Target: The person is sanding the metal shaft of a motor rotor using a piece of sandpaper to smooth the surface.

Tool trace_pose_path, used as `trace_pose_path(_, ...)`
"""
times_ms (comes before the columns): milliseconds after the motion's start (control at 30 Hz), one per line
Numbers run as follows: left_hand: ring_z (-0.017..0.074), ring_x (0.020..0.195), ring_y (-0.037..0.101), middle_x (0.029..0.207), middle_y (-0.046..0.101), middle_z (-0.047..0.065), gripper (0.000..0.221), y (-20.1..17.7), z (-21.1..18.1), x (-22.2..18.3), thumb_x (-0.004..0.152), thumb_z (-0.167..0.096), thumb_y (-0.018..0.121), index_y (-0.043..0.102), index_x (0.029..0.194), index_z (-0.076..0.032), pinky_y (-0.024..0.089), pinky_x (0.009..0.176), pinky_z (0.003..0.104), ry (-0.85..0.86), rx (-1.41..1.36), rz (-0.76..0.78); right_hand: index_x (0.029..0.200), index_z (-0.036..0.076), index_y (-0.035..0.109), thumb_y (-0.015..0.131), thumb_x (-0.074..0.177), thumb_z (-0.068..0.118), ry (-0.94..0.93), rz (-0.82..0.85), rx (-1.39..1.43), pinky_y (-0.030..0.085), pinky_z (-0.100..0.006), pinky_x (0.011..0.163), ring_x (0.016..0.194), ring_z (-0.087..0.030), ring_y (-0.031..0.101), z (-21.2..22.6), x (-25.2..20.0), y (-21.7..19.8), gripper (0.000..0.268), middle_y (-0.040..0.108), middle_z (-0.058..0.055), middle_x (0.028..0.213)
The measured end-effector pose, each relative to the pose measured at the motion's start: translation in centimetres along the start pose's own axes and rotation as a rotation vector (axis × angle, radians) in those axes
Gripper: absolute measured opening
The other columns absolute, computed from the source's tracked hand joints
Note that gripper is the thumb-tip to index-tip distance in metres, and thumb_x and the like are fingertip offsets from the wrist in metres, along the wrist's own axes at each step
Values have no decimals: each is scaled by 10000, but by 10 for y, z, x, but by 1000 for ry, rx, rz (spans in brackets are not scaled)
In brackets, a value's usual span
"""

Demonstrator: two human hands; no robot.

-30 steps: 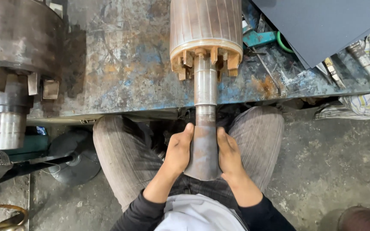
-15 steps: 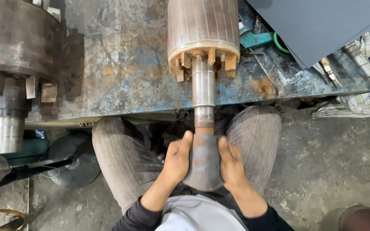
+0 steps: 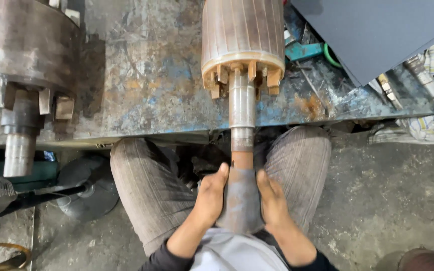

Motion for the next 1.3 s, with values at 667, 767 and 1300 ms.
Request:
trace_pose_path(667, 53, 562, 373, 587, 415, -84, 596, 4, -23, 30, 1119, -450, 515, 373, 589, -220, 325, 537, 276, 131, 3, 100, 813, 58, 740, 470, 1026, 574, -178, 11, -333, 487, -380, 692, 736, -199, 659, 10, 35, -6, 621, 720, -84, 764)
trace_pose_path(767, 67, 581, 423, 598, 458, -59, 589, 1, -19, 22, 1089, -502, 531, 425, 591, -206, 364, 556, 296, 99, 24, 51, 856, 47, 728, 497, 1000, 586, -165, -57, -301, 505, -399, 710, 804, -212, 664, 8, 23, -8, 604, 725, -104, 843)
trace_pose_path(1300, 63, 591, 369, 622, 418, -84, 572, -2, -6, -4, 1114, -479, 514, 388, 616, -228, 325, 523, 291, 60, 32, 40, 833, 66, 758, 516, 1051, 502, -192, 33, -214, 540, -322, 651, 761, -136, 670, -11, 5, -19, 545, 735, -21, 809)
Point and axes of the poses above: each hand's wrist, its own x-axis towards the middle knuckle, its own y-axis out of the palm, z = x × y, the point moved 5 cm from there along x, towards the middle knuckle
